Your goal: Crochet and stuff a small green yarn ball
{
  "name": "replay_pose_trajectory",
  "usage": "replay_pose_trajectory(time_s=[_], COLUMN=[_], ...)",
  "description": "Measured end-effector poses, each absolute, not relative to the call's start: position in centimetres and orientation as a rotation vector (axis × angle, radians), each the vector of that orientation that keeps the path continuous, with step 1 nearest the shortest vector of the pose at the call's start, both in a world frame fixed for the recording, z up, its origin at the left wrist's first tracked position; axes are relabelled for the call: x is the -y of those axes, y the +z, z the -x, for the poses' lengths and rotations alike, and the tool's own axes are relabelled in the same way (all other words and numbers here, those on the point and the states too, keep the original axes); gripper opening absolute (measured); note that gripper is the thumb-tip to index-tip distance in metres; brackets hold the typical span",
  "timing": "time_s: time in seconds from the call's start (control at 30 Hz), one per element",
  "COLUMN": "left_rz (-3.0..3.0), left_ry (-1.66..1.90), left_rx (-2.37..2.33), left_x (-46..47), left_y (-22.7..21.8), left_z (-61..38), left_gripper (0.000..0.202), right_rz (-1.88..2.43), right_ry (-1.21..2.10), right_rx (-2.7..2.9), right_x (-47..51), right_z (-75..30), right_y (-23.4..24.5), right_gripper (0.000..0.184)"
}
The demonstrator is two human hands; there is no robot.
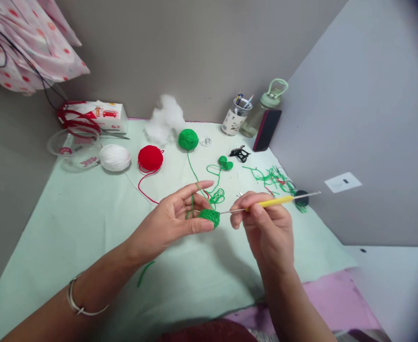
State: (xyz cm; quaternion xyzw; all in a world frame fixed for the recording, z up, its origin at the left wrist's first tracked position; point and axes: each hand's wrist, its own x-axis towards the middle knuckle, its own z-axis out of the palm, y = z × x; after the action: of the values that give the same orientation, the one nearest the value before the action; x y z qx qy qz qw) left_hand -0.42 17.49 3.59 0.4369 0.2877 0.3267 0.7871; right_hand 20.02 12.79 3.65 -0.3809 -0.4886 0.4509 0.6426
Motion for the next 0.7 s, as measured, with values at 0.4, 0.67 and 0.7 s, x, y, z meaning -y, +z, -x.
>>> replay_pose_trajectory(time_s=[0.4,0.67,0.7], left_rz=[-0.863,-0.867,-0.874], left_ry=[0.685,0.683,0.686], left_rx=[-0.57,-0.534,-0.54], left_x=[-17.1,-17.3,-17.3], left_y=[4.1,4.3,4.3], left_z=[0.2,0.5,0.5], left_gripper=[0.067,0.045,0.043], right_rz=[0.849,0.855,0.851], right_ry=[0.995,1.018,1.045], right_rx=[1.053,1.06,1.044], right_x=[-13.5,-13.4,-13.4], right_z=[-19.7,-20.5,-20.5], right_y=[3.3,3.5,3.5], right_gripper=[0.011,0.012,0.013])
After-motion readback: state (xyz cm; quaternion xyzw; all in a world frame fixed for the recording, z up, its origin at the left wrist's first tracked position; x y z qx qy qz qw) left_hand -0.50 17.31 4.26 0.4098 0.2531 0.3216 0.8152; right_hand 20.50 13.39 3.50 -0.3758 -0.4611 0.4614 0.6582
